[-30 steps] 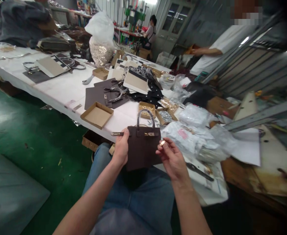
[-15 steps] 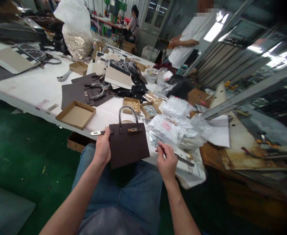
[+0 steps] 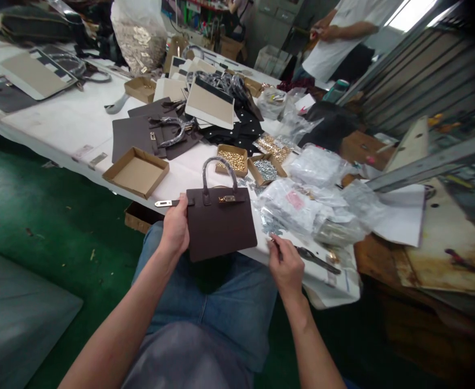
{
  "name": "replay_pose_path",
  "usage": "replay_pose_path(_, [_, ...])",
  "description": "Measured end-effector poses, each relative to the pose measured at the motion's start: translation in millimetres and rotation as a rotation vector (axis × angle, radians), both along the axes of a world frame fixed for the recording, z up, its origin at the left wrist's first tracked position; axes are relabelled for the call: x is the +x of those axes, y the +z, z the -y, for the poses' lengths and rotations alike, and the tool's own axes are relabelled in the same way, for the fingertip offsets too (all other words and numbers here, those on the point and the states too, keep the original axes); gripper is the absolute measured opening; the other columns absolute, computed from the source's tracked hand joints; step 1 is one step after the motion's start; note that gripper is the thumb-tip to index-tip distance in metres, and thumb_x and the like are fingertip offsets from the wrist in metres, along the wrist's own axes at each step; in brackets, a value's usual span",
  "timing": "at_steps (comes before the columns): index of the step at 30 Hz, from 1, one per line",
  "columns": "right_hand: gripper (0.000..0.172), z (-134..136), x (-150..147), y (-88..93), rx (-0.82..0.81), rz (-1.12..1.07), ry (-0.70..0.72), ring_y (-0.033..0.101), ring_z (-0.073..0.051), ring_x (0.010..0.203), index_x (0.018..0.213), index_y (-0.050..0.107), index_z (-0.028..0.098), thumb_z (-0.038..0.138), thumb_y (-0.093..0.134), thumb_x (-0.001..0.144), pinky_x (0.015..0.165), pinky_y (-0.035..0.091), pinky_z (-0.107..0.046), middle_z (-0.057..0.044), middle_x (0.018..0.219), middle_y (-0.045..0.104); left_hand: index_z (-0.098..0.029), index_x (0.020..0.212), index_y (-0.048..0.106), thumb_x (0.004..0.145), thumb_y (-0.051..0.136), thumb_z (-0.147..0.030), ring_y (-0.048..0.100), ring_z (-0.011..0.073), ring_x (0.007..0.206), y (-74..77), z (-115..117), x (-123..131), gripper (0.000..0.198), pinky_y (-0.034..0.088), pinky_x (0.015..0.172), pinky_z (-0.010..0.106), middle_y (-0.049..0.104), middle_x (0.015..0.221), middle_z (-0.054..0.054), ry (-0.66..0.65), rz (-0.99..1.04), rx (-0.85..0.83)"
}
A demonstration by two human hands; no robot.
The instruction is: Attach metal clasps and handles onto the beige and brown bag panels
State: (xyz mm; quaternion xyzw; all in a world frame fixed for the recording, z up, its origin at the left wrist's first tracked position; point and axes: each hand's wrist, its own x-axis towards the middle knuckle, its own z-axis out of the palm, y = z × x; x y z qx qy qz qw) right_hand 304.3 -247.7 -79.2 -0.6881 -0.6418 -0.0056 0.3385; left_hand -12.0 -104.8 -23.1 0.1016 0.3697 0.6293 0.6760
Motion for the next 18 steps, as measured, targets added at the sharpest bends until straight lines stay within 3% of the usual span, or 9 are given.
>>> replay_pose_path(11, [0.036, -1.3, -0.8, 3.5, -0.032, 0.011, 0.018, 0.079, -0.033, 0.118, 0.133, 0.081, 0.022, 0.045, 0.058, 0.117, 0.11, 0.061, -0.051, -0.016, 0.125, 0.084, -0.01, 0.116, 0.082, 0.102, 0.083, -0.049, 0.076, 0.0405, 0.139, 3.1, 1.7, 3.9, 0.042, 0.057, 0.125, 0.06, 0.088, 0.113, 0.018, -0.076, 0.033, -0.001])
replay_pose_path(18, [0.036, -3.1, -1.4, 5.5, -0.03, 0.025, 0.045, 0.079, -0.033, 0.115, 0.132, 0.08, 0.021, 0.045, 0.057, 0.118, 0.108, 0.061, -0.05, -0.017, 0.123, 0.083, -0.01, 0.112, 0.083, 0.101, 0.084, -0.052, 0.081, 0.0393, 0.127, 3.5, 5.7, 0.5, 0.044, 0.06, 0.12, 0.06, 0.088, 0.111, 0.018, -0.089, 0.034, -0.005])
